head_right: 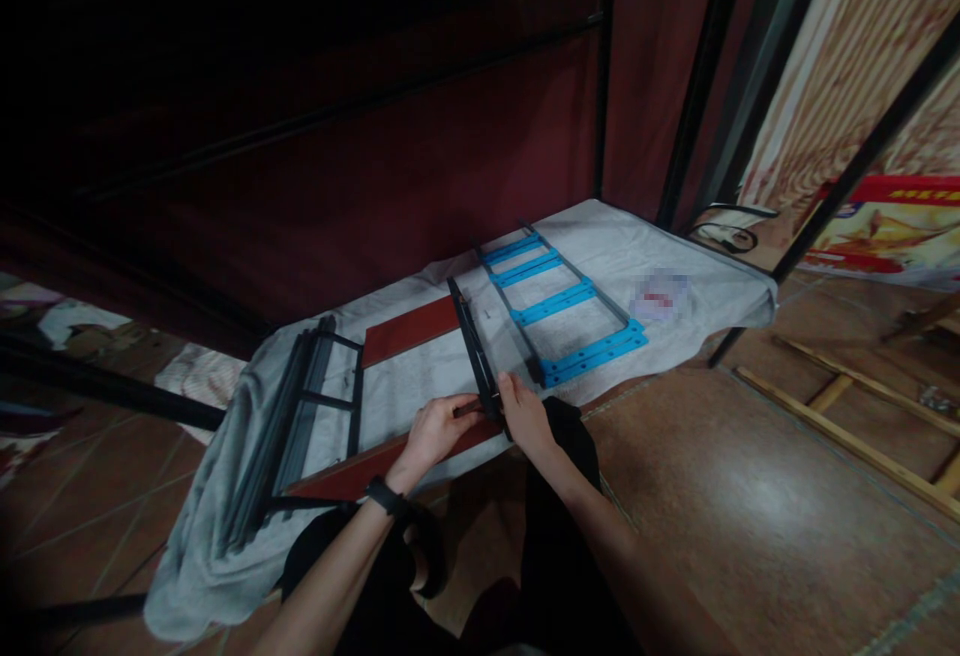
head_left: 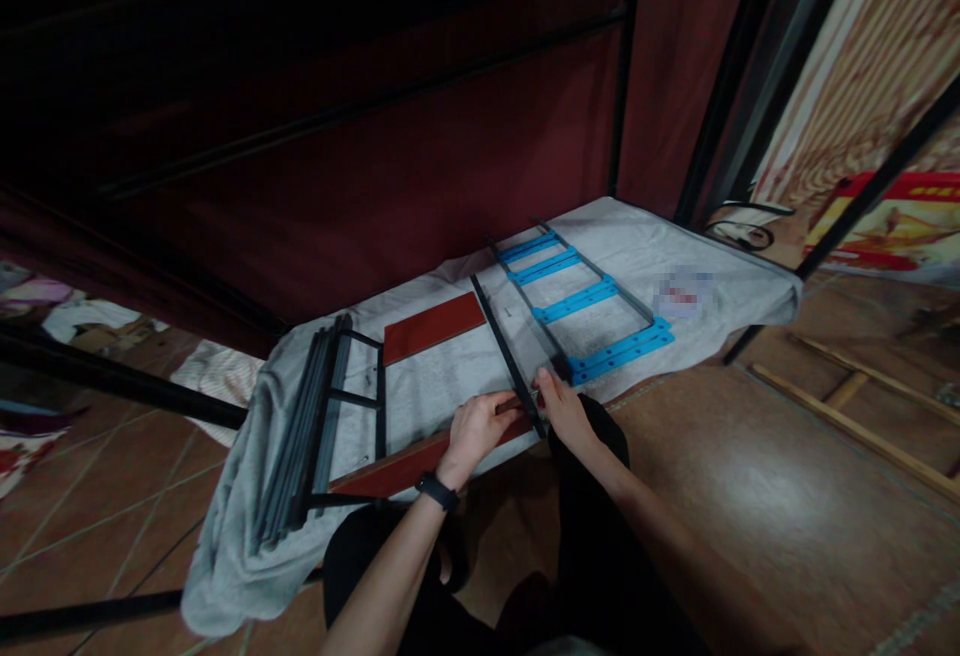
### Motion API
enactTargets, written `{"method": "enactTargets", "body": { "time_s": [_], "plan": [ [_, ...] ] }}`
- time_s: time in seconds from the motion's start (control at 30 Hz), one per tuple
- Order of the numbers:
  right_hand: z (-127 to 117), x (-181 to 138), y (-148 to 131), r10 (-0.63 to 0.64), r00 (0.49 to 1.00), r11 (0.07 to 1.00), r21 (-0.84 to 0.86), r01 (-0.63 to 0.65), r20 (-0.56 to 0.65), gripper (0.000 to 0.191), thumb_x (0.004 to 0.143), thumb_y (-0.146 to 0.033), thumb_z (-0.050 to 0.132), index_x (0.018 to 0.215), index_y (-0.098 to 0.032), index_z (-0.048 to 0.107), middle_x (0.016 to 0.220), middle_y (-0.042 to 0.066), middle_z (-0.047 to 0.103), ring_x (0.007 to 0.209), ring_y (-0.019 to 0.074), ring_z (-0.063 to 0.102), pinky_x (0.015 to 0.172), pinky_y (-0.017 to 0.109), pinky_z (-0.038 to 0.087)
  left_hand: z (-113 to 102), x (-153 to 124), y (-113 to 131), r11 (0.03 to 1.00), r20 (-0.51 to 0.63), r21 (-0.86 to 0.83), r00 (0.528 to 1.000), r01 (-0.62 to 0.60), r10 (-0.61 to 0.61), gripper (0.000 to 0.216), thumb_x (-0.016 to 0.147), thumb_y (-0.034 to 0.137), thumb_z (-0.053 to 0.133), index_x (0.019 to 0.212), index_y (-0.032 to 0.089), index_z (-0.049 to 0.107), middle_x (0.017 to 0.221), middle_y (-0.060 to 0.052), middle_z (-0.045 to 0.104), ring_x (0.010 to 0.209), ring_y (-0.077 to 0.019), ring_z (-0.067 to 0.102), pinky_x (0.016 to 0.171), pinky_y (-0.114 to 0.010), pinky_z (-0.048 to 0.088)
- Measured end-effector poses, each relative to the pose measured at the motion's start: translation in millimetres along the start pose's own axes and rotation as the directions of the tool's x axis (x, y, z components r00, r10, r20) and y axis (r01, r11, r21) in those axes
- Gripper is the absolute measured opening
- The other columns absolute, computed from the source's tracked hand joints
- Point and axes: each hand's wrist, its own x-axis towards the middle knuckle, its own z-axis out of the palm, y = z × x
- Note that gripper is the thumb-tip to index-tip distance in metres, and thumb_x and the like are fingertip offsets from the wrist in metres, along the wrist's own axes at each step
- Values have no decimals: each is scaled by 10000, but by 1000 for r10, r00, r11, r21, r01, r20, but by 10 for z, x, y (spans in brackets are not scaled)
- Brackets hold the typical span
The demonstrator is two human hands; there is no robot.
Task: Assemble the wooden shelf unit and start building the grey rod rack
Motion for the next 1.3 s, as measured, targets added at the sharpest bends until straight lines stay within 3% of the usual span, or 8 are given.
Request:
{"method": "enactTargets", "body": {
  "time_s": [0.13,0.43,0.67,0.77,0.9,1.0,1.1,1.3],
  "plan": [
    [-60,-36,43,-110,992,982,158,99,62,452,1039,-632,409,890,-257,614,774,17,692,730,211,684,698,310,515,4,-7,0,1000,-10,1,1000,-10,10,300,984,341,701,1268,377,792,1239,22,807,1205,-268,737,985,-318,537],
    [-62,7,-56,-46,993,964,-256,74,113,549,1093,-541,342,671,-262,555,678,74,679,697,233,691,690,320,459,16,0,-9,999,-26,22,999,-24,25,293,987,318,689,1257,356,796,1232,7,810,1178,-253,747,971,-306,541],
    [-34,-53,-13,-46,997,989,143,37,59,418,1034,-615,412,907,-258,591,816,22,689,729,199,663,681,302,511,4,7,-2,1000,-13,-14,1000,-10,10,305,979,316,707,1268,355,795,1264,5,799,1213,-250,734,1012,-306,537],
    [-20,-9,-14,-121,989,992,46,117,85,412,1036,-572,430,790,-263,551,760,21,655,737,209,648,732,325,507,3,8,-5,999,-17,-29,1000,-19,19,317,975,299,706,1276,351,792,1267,0,798,1215,-249,734,1017,-308,536],
    [-59,-8,-13,3,991,994,-105,12,136,558,1071,-594,325,678,-264,546,651,43,627,689,229,639,736,354,495,-14,1,22,999,-9,-44,1000,9,-9,324,972,294,707,1282,335,792,1293,-11,787,1238,-254,723,1033,-317,535],
    [-86,-17,8,28,993,999,32,-32,111,507,1053,-613,366,779,-256,600,718,29,672,724,217,663,726,331,515,-33,-6,53,999,1,-50,1000,21,-21,327,971,280,707,1280,341,792,1313,1,778,1253,-248,715,1048,-312,528],
    [-78,7,2,-110,992,984,146,101,59,330,1002,-546,490,911,-254,616,864,24,706,831,208,684,785,319,533,-39,-7,61,998,6,-42,999,39,-38,318,973,286,709,1273,351,794,1303,9,782,1250,-244,717,1042,-304,526],
    [-124,32,-47,-113,981,986,-106,131,160,449,1059,-512,404,709,-258,524,685,22,621,700,204,626,735,322,479,-9,0,18,999,-27,-35,1000,3,-4,329,964,267,708,1275,329,797,1277,-12,794,1204,-259,739,1009,-325,542]
  ]
}}
